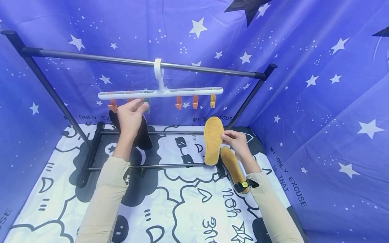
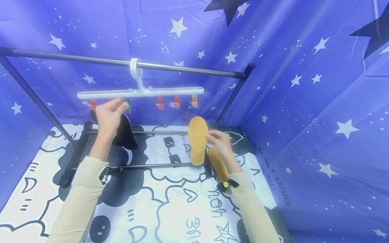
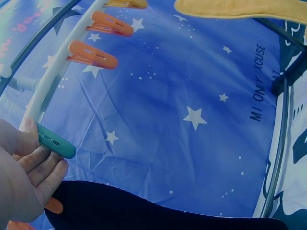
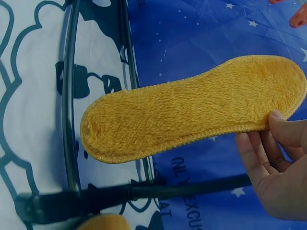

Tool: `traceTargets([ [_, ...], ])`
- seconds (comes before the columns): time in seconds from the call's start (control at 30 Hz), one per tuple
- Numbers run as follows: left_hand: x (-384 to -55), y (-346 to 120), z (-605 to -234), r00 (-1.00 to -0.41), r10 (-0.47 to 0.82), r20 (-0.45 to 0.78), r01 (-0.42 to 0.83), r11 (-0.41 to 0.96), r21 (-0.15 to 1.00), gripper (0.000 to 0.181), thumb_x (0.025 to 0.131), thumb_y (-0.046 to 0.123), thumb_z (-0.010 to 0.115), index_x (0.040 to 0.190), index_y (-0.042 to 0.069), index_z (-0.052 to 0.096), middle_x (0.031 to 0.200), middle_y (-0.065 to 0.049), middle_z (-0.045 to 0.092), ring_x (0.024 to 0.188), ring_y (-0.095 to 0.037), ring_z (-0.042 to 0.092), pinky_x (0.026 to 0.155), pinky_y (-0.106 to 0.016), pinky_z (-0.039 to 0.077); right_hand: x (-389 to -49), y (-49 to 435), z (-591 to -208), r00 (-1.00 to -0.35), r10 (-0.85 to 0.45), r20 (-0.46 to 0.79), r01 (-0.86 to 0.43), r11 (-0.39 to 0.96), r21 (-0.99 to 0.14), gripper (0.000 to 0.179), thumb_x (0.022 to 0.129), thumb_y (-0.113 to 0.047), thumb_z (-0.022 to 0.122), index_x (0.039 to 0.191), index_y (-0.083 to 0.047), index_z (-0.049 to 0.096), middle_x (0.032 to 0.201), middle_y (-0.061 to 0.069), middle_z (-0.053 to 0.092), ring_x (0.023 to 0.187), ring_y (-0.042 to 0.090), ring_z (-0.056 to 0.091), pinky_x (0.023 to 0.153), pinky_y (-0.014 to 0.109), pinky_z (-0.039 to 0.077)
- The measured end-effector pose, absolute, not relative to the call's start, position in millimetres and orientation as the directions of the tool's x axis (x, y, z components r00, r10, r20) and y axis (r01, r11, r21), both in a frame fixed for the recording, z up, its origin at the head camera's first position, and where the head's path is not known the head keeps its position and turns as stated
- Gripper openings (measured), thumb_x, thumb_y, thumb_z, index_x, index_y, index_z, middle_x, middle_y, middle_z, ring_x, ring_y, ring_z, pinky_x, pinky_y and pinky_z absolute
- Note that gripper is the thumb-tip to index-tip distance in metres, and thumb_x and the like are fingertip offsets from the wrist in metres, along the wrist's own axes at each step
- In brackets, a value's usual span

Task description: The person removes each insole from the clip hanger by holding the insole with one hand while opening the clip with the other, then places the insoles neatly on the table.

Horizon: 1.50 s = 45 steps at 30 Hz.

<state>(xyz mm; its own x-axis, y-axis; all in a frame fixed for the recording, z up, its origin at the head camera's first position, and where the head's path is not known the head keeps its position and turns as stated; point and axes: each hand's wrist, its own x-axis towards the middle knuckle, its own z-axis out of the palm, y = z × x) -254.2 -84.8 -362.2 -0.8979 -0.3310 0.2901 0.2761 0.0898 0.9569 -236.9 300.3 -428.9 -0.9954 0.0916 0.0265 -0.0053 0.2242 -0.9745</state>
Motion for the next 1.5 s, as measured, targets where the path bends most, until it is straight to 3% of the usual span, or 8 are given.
traceTargets([
  [0.27,-254,-86,-361,-0.893,-0.340,0.294,0.278,0.097,0.956,0.030,0.093,0.003,0.073,0.122,-0.005,0.071,0.120,-0.022,0.071,0.115,-0.033,0.070,0.102,-0.029,0.055,-235,314,-425,-0.996,0.080,0.046,-0.024,0.262,-0.965,0.030,0.098,0.000,0.065,0.119,0.020,0.062,0.081,-0.013,0.071,0.075,0.003,0.071,0.080,0.029,0.064],
  [0.43,-255,-87,-360,-0.888,-0.349,0.300,0.280,0.108,0.954,0.030,0.093,0.003,0.073,0.121,-0.005,0.071,0.119,-0.023,0.071,0.114,-0.033,0.070,0.101,-0.027,0.056,-235,319,-425,-0.995,0.094,0.039,-0.014,0.261,-0.965,0.033,0.098,-0.002,0.065,0.122,0.020,0.061,0.082,-0.014,0.071,0.077,0.001,0.070,0.077,0.024,0.063],
  [0.67,-254,-87,-361,-0.890,-0.356,0.286,0.271,0.094,0.958,0.031,0.093,0.002,0.072,0.122,-0.006,0.070,0.120,-0.023,0.071,0.115,-0.032,0.070,0.101,-0.027,0.055,-236,326,-429,-0.992,0.116,0.045,-0.011,0.278,-0.960,0.029,0.097,-0.001,0.067,0.118,0.018,0.063,0.081,-0.014,0.071,0.076,0.002,0.070,0.081,0.031,0.064],
  [0.97,-254,-85,-363,-0.892,-0.354,0.283,0.266,0.097,0.959,0.030,0.093,0.002,0.073,0.122,-0.006,0.070,0.121,-0.023,0.071,0.116,-0.032,0.070,0.101,-0.028,0.055,-232,337,-433,-0.991,0.125,0.049,-0.014,0.269,-0.963,0.031,0.096,0.003,0.066,0.121,0.021,0.061,0.085,-0.018,0.070,0.076,0.001,0.070,0.074,0.023,0.063],
  [1.5,-256,-82,-363,-0.890,-0.352,0.291,0.277,0.090,0.957,0.030,0.092,0.001,0.073,0.121,-0.006,0.070,0.121,-0.022,0.071,0.116,-0.032,0.070,0.101,-0.027,0.055,-228,356,-425,-0.986,0.161,-0.050,0.110,0.392,-0.913,0.033,0.098,-0.006,0.067,0.123,0.015,0.064,0.081,-0.018,0.068,0.073,-0.001,0.068,0.079,0.028,0.064],
])
